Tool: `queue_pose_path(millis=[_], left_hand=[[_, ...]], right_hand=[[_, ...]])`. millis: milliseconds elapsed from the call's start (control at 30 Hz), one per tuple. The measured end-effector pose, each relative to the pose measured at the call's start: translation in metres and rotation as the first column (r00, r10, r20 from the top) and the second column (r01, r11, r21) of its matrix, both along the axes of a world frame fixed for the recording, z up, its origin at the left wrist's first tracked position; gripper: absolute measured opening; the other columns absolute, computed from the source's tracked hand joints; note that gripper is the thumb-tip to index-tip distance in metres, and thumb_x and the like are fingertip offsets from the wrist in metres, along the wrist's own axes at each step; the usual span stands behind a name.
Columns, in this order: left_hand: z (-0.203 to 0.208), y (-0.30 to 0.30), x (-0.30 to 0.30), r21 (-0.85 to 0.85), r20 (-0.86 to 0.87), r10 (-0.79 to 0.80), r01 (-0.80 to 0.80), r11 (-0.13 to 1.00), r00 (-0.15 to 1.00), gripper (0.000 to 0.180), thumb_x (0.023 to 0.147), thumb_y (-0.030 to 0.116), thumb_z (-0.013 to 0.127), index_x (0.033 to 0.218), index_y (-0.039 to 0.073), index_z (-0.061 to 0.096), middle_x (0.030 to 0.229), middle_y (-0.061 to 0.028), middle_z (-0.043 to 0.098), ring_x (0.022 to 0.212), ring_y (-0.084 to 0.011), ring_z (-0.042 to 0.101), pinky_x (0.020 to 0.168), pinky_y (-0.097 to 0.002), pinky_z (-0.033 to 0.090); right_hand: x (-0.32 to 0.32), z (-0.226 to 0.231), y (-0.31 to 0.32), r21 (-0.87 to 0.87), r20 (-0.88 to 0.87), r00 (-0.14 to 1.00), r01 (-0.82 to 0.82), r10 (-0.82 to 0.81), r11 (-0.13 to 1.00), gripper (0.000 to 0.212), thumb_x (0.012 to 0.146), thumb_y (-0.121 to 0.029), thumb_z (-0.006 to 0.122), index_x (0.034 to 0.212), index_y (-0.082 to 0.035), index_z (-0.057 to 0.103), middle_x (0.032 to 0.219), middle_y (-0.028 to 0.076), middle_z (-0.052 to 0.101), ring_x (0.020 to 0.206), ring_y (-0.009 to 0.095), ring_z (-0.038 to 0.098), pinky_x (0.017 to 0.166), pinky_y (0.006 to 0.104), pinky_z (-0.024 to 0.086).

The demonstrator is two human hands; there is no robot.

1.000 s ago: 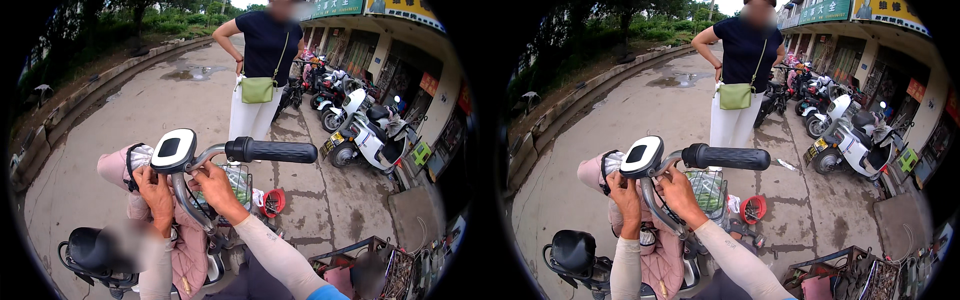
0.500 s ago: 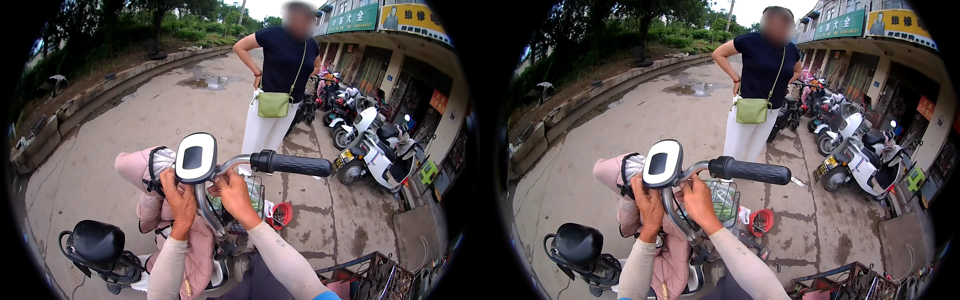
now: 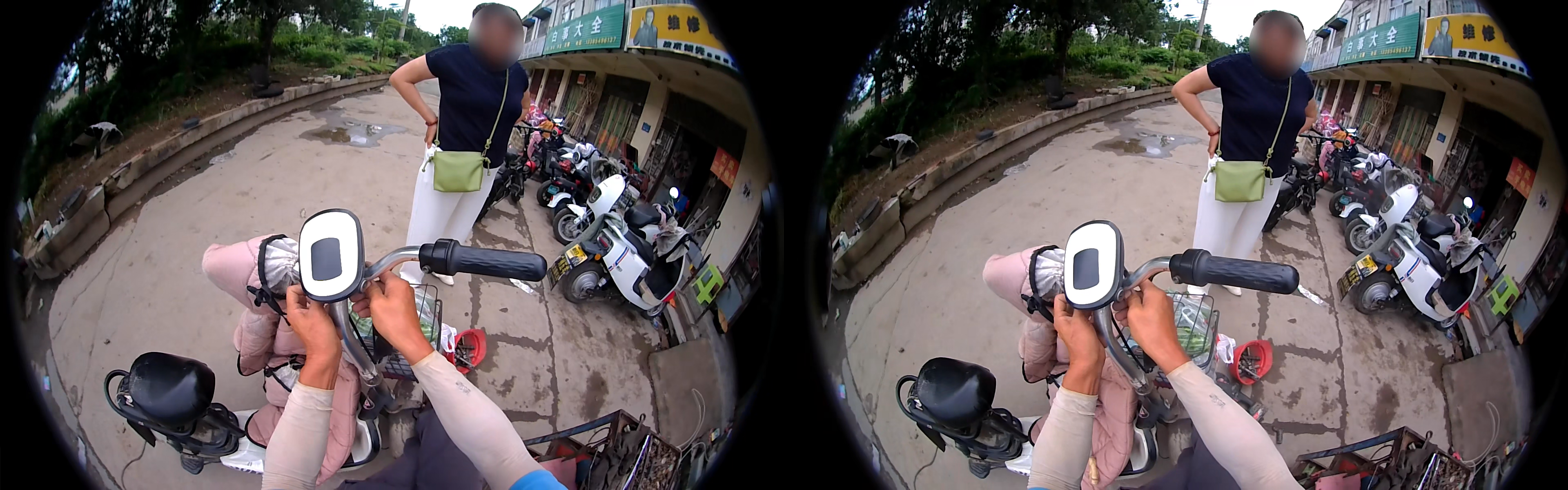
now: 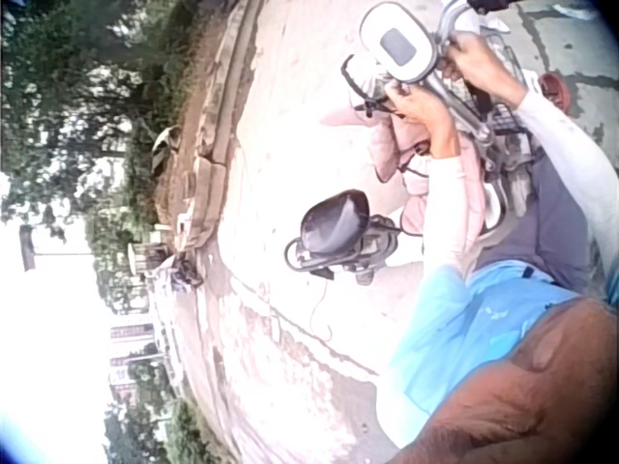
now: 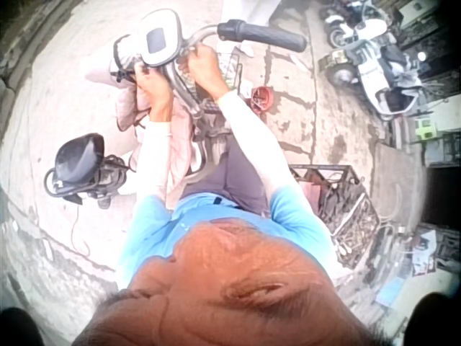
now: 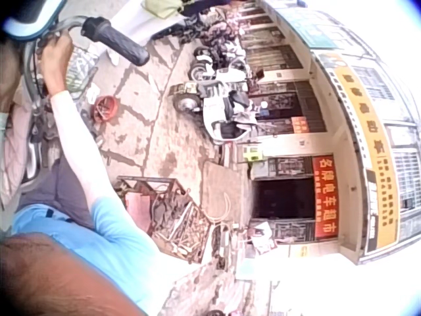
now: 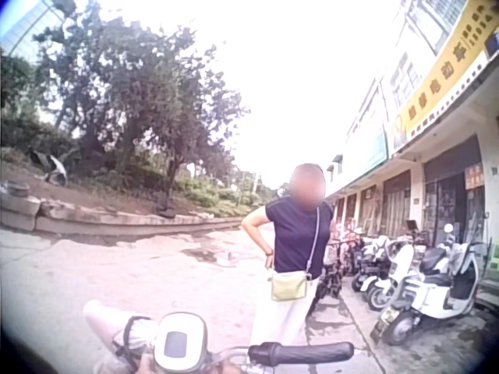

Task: The person repairs an electric bicycle by using a screwdriver to remove screws from the dashboard cover and then manipulating the wiring and connectors inside.

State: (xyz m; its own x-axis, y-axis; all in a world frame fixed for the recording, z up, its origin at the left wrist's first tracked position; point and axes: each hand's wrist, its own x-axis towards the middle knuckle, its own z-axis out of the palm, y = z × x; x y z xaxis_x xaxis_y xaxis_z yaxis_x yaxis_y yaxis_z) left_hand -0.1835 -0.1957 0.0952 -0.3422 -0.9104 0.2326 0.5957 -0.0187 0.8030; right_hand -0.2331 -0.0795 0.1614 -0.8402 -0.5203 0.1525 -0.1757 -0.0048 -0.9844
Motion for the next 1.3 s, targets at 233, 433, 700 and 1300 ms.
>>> queue_pose_path(millis=[233, 433, 700, 1300], left_hand=[[-0.004, -0.018, -0.004, 0.204, -0.097, -0.276, 0.290, 0.935, 0.956, 0.017, 0.107, 0.007, 0.053, 0.119, 0.003, 0.063, 0.114, -0.0107, 0.071, 0.098, -0.0187, 0.071, 0.085, -0.0326, 0.059], [-0.007, -0.030, -0.006, 0.314, -0.198, -0.447, 0.488, 0.814, 0.872, 0.028, 0.108, 0.018, 0.055, 0.128, 0.001, 0.065, 0.114, -0.0131, 0.074, 0.098, -0.0240, 0.073, 0.080, -0.0406, 0.064], [-0.009, -0.034, -0.022, 0.327, -0.161, -0.452, 0.479, 0.814, 0.877, 0.018, 0.104, 0.001, 0.060, 0.120, -0.003, 0.067, 0.108, -0.0111, 0.075, 0.089, -0.0192, 0.072, 0.071, -0.0343, 0.060], [0.014, -0.032, 0.062, -0.500, 0.223, 0.035, 0.083, 0.862, 0.974, 0.058, 0.097, 0.017, 0.074, 0.143, 0.003, 0.041, 0.132, -0.0139, 0.048, 0.117, -0.0202, 0.051, 0.092, -0.0336, 0.049]], right_hand=[[-0.006, 0.003, -0.001, 0.053, -0.097, 0.995, 0.006, 0.000, 0.999, 0.036, 0.109, -0.007, 0.046, 0.139, 0.006, 0.060, 0.089, 0.016, 0.076, 0.068, 0.021, 0.075, 0.063, 0.0334, 0.062], [-0.008, 0.001, -0.001, 0.090, -0.093, 0.996, 0.008, 0.001, 0.996, 0.030, 0.109, -0.014, 0.052, 0.130, 0.005, 0.064, 0.084, 0.014, 0.076, 0.068, 0.021, 0.075, 0.061, 0.0335, 0.062], [-0.013, 0.006, 0.004, 0.104, -0.087, 0.996, -0.007, 0.016, 0.995, 0.027, 0.110, -0.017, 0.053, 0.117, 0.007, 0.065, 0.085, 0.015, 0.076, 0.070, 0.022, 0.075, 0.061, 0.0341, 0.061], [0.044, 0.142, 0.177, -0.185, -0.960, 0.113, 0.424, -0.255, 0.886, 0.048, 0.086, -0.016, 0.082, 0.129, 0.001, 0.069, 0.122, 0.017, 0.065, 0.107, 0.035, 0.063, 0.091, 0.0429, 0.052]])
